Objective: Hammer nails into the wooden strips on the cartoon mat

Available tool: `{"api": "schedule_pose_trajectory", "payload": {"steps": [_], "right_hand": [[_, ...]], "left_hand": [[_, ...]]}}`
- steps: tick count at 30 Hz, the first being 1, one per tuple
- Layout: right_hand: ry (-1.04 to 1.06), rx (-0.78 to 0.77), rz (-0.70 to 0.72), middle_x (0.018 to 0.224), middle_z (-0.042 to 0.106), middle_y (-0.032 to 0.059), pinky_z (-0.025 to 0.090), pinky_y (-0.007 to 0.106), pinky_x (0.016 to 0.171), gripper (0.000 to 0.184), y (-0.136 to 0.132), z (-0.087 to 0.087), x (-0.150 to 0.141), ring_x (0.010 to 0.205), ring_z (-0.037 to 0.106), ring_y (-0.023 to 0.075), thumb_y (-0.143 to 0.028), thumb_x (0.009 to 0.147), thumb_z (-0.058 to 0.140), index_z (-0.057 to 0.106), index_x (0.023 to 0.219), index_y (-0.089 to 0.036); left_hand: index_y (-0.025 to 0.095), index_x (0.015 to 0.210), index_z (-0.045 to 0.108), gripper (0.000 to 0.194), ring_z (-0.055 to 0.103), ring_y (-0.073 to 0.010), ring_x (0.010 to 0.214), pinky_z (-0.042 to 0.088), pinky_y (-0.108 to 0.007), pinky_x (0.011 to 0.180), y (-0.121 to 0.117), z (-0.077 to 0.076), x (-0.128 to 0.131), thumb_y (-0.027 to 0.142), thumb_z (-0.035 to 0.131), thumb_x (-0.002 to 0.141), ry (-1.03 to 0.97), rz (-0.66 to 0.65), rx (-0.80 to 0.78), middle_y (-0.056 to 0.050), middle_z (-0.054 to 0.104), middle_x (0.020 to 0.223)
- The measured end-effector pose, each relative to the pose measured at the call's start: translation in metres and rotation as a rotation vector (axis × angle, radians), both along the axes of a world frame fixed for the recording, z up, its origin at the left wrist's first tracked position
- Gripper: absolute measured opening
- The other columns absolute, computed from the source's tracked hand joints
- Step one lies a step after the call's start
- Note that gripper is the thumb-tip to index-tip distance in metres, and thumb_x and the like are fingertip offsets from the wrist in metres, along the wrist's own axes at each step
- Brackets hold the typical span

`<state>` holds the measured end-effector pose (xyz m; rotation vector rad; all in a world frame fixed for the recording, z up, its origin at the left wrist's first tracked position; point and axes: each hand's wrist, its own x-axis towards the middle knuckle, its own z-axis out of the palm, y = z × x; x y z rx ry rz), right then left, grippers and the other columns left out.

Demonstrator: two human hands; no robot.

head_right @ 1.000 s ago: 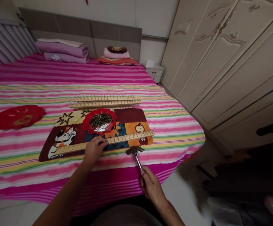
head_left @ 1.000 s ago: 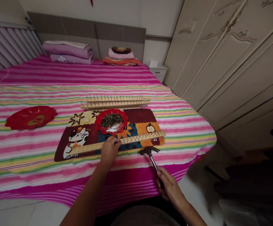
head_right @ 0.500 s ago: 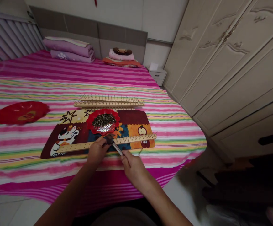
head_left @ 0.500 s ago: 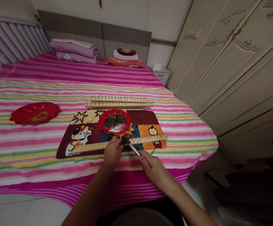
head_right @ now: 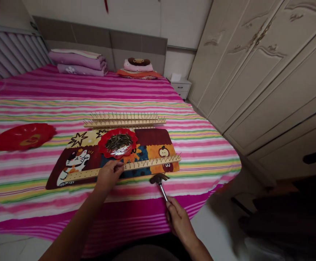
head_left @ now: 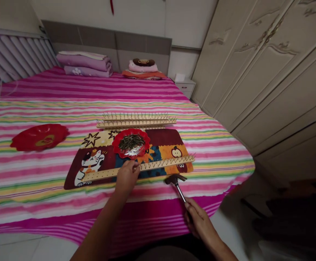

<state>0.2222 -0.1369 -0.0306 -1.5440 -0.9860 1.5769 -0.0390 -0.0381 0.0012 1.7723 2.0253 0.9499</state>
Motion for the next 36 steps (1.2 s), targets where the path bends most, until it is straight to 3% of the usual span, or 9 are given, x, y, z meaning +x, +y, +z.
{"api": "schedule_pose_trajectory", "payload": {"steps": [4, 7, 13, 20, 36], "right_hand": [[0.039, -0.083, -0.051, 0.043, 0.033, -0.0120, 0.011, 0.016, 0.030, 0.051, 0.001, -0.015, 0.002, 0.029, 0.023, 0.0049, -0.058, 0.069, 0.053, 0.050, 0.102, -0.019], [0.056, -0.110, -0.045, 0.044, 0.035, -0.0118, 0.010, 0.014, 0.029, 0.048, 0.003, -0.020, 0.003, 0.029, 0.022, 0.0036, -0.057, 0.070, 0.052, 0.049, 0.101, -0.021], [0.099, -0.127, -0.010, 0.045, 0.039, -0.0115, 0.010, 0.013, 0.028, 0.049, 0.004, -0.031, 0.008, 0.028, 0.020, 0.0021, -0.057, 0.073, 0.050, 0.047, 0.106, -0.022], [0.085, -0.147, -0.009, 0.045, 0.040, -0.0112, 0.011, 0.012, 0.028, 0.047, 0.005, -0.026, 0.007, 0.027, 0.021, 0.0020, -0.057, 0.072, 0.051, 0.048, 0.105, -0.023], [0.062, -0.119, -0.019, 0.043, 0.040, -0.0113, 0.011, 0.013, 0.029, 0.045, 0.006, -0.015, 0.001, 0.027, 0.024, 0.0026, -0.057, 0.070, 0.051, 0.047, 0.098, -0.021]], "left_hand": [[0.020, 0.082, 0.066, 0.017, 0.057, -0.0154, 0.078, 0.042, -0.024, 0.071, 0.025, 0.023, -0.010, 0.025, 0.051, 0.076, 0.168, 0.046, -0.004, -0.003, 0.063, 0.085], [0.021, 0.083, 0.067, 0.019, 0.058, -0.0181, 0.085, 0.042, -0.025, 0.070, 0.055, 0.035, -0.009, 0.027, 0.051, 0.077, 0.321, -0.001, -0.144, -0.006, 0.065, 0.091], [0.019, 0.083, 0.070, 0.021, 0.063, -0.0209, 0.084, 0.044, -0.025, 0.069, 0.096, 0.037, 0.001, 0.023, 0.053, 0.073, 0.432, -0.028, -0.472, -0.011, 0.070, 0.088], [0.015, 0.092, 0.068, 0.027, 0.063, -0.0245, 0.090, 0.046, -0.029, 0.073, 0.097, 0.030, 0.001, 0.021, 0.049, 0.075, 0.442, -0.009, -0.451, -0.015, 0.069, 0.096], [0.015, 0.088, 0.069, 0.026, 0.064, -0.0246, 0.089, 0.046, -0.029, 0.072, 0.092, 0.033, 0.003, 0.021, 0.047, 0.076, 0.422, 0.014, -0.418, -0.017, 0.069, 0.094]]}}
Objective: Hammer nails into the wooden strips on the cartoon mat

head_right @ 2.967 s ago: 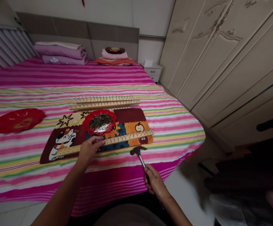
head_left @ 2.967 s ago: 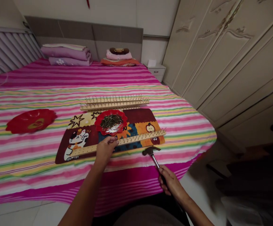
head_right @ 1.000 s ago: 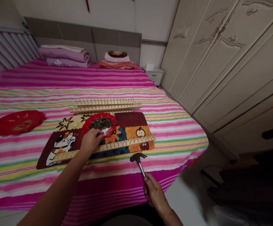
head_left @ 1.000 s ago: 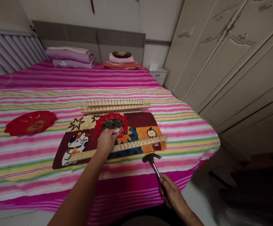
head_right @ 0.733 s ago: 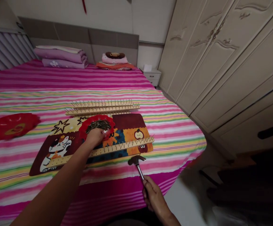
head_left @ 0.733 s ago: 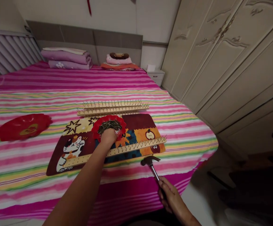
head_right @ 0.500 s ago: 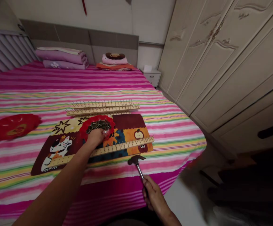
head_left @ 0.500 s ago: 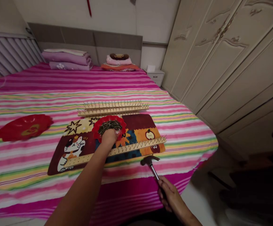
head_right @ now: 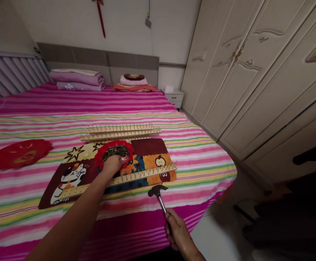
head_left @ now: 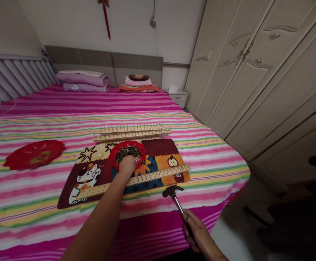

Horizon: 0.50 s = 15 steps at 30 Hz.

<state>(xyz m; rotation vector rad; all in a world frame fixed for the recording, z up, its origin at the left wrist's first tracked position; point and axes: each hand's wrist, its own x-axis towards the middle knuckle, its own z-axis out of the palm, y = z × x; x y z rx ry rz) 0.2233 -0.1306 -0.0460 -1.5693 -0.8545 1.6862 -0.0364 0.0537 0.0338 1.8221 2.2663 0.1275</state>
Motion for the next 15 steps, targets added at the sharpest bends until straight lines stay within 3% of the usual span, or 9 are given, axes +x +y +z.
{"api": "schedule_pose_trajectory", "payload": {"steps": [5, 10, 15], "right_hand": [[0.027, 0.006, -0.031, 0.041, 0.039, -0.0120, 0.010, 0.012, 0.029, 0.048, 0.001, -0.010, 0.000, 0.025, 0.023, 0.0022, -0.059, 0.069, 0.052, 0.047, 0.098, -0.021], [0.038, 0.017, 0.005, 0.044, 0.042, -0.0114, 0.011, 0.012, 0.027, 0.047, 0.001, -0.015, 0.003, 0.026, 0.023, 0.0016, -0.057, 0.072, 0.051, 0.046, 0.101, -0.021], [0.054, 0.022, 0.002, 0.043, 0.041, -0.0119, 0.012, 0.012, 0.025, 0.050, 0.002, -0.022, 0.005, 0.025, 0.023, 0.0019, -0.060, 0.071, 0.051, 0.046, 0.103, -0.021]], "left_hand": [[0.013, 0.088, 0.068, 0.028, 0.064, -0.0242, 0.089, 0.046, -0.028, 0.071, -0.001, 0.000, -0.002, 0.029, 0.049, 0.076, -0.001, -0.031, 0.002, -0.017, 0.069, 0.094], [0.016, 0.088, 0.068, 0.024, 0.063, -0.0220, 0.091, 0.045, -0.026, 0.072, 0.000, -0.003, -0.004, 0.024, 0.048, 0.077, -0.009, -0.050, 0.009, -0.014, 0.069, 0.095], [0.013, 0.085, 0.068, 0.023, 0.064, -0.0240, 0.089, 0.044, -0.027, 0.070, 0.000, -0.001, -0.002, 0.024, 0.050, 0.075, -0.010, -0.050, 0.000, -0.017, 0.069, 0.094]]}}
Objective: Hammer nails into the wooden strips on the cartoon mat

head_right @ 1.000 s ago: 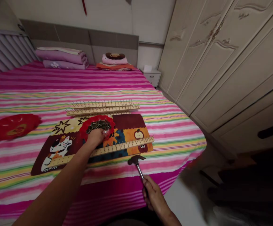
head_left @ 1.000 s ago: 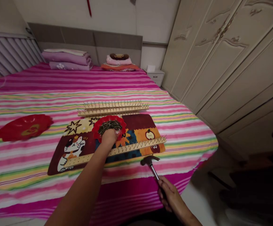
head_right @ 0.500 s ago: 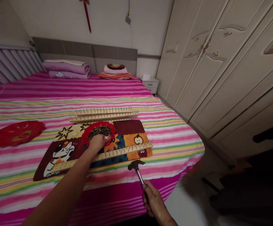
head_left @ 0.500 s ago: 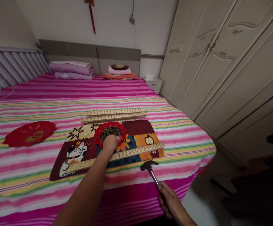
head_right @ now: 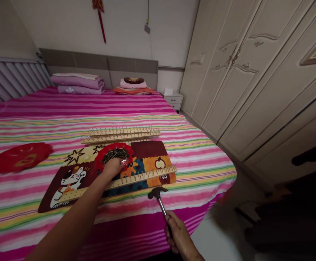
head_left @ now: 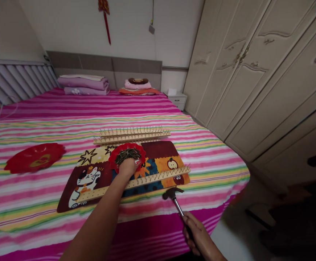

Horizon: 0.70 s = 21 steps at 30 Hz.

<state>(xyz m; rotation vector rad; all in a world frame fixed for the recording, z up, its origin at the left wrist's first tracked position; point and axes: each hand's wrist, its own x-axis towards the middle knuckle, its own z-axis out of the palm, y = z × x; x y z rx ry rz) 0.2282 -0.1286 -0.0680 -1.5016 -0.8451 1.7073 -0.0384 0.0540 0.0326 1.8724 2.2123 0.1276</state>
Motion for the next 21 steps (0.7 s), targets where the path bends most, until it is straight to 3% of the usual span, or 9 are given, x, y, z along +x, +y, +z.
{"api": "schedule_pose_trajectory", "payload": {"steps": [5, 8, 11, 15, 21], "right_hand": [[-0.002, -0.002, -0.002, 0.043, 0.041, -0.0119, 0.011, 0.011, 0.026, 0.048, 0.000, 0.003, -0.001, 0.025, 0.023, 0.0017, -0.059, 0.071, 0.051, 0.047, 0.102, -0.021], [-0.015, -0.024, -0.005, 0.044, 0.042, -0.0113, 0.011, 0.011, 0.026, 0.047, 0.000, 0.008, -0.001, 0.026, 0.026, 0.0018, -0.057, 0.071, 0.051, 0.048, 0.101, -0.022], [-0.006, -0.043, 0.005, 0.045, 0.043, -0.0110, 0.012, 0.011, 0.026, 0.046, 0.001, 0.010, 0.000, 0.026, 0.027, 0.0021, -0.055, 0.072, 0.052, 0.047, 0.103, -0.022], [0.005, -0.042, 0.009, 0.046, 0.044, -0.0109, 0.013, 0.011, 0.026, 0.042, 0.001, 0.010, 0.001, 0.026, 0.027, 0.0021, -0.053, 0.074, 0.049, 0.046, 0.102, -0.021], [-0.016, -0.034, 0.018, 0.047, 0.044, -0.0105, 0.013, 0.010, 0.027, 0.039, 0.000, 0.018, 0.000, 0.027, 0.028, 0.0020, -0.050, 0.076, 0.049, 0.046, 0.102, -0.021]], "left_hand": [[0.015, 0.082, 0.067, 0.021, 0.064, -0.0212, 0.085, 0.043, -0.025, 0.067, -0.003, 0.005, -0.003, 0.025, 0.049, 0.075, -0.020, -0.008, 0.032, -0.013, 0.069, 0.090], [0.017, 0.081, 0.064, 0.019, 0.062, -0.0166, 0.079, 0.042, -0.023, 0.066, -0.005, 0.005, -0.013, 0.024, 0.047, 0.076, -0.129, 0.030, 0.119, -0.007, 0.069, 0.084], [0.018, 0.081, 0.063, 0.018, 0.058, -0.0120, 0.063, 0.042, -0.021, 0.059, -0.011, 0.007, -0.026, 0.019, 0.050, 0.069, -0.475, 0.100, 0.204, 0.000, 0.066, 0.069], [0.015, 0.078, 0.065, 0.019, 0.053, -0.0089, 0.051, 0.043, -0.021, 0.054, -0.032, 0.016, -0.039, 0.020, 0.051, 0.066, -1.002, 0.211, 0.112, 0.002, 0.061, 0.057], [0.012, 0.081, 0.068, 0.023, 0.063, -0.0140, 0.069, 0.052, -0.026, 0.066, -0.081, 0.026, -0.049, 0.019, 0.062, 0.060, -1.472, 0.311, -0.037, -0.007, 0.070, 0.074]]}}
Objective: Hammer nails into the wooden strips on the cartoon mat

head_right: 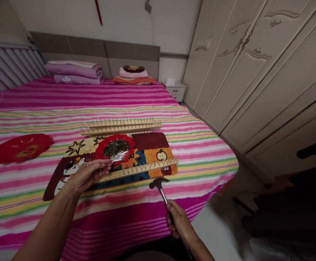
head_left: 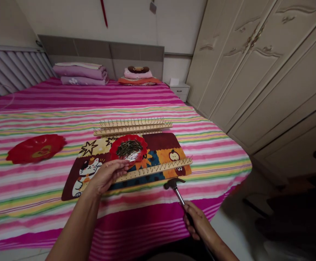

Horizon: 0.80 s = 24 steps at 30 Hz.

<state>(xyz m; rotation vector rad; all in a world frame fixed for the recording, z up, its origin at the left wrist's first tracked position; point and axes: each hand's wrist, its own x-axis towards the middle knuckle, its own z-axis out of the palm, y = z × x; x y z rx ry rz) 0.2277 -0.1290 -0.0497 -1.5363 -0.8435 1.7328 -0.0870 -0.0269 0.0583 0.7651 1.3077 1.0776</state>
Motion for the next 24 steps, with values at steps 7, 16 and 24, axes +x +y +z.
{"api": "schedule_pose_trajectory", "payload": {"steps": [7, 16, 24], "right_hand": [[-0.012, -0.003, -0.006, 0.048, 0.043, -0.0102, 0.014, 0.011, 0.027, 0.043, 0.000, -0.001, 0.000, 0.028, 0.028, 0.0026, -0.052, 0.074, 0.051, 0.048, 0.104, -0.022], [-0.010, -0.001, -0.009, 0.048, 0.043, -0.0101, 0.015, 0.011, 0.027, 0.041, -0.001, 0.005, 0.000, 0.030, 0.029, 0.0030, -0.050, 0.074, 0.052, 0.048, 0.103, -0.022], [0.002, 0.003, -0.006, 0.048, 0.044, -0.0101, 0.014, 0.011, 0.027, 0.041, 0.000, 0.004, 0.001, 0.029, 0.029, 0.0029, -0.050, 0.074, 0.051, 0.048, 0.103, -0.021]], "left_hand": [[0.012, 0.084, 0.068, 0.039, 0.065, -0.0145, 0.068, 0.054, -0.028, 0.069, -0.024, -0.026, 0.005, 0.027, 0.078, 0.050, 0.024, 0.012, -0.028, -0.007, 0.071, 0.076], [0.016, 0.070, 0.067, 0.032, 0.062, -0.0140, 0.057, 0.051, -0.026, 0.060, -0.010, -0.038, 0.022, 0.041, 0.072, 0.050, 0.328, 0.064, 0.042, -0.001, 0.068, 0.060], [0.018, 0.068, 0.067, 0.018, 0.058, -0.0136, 0.052, 0.045, -0.024, 0.055, -0.002, -0.034, 0.026, 0.034, 0.060, 0.062, 0.563, -0.043, 0.078, 0.002, 0.063, 0.053]]}}
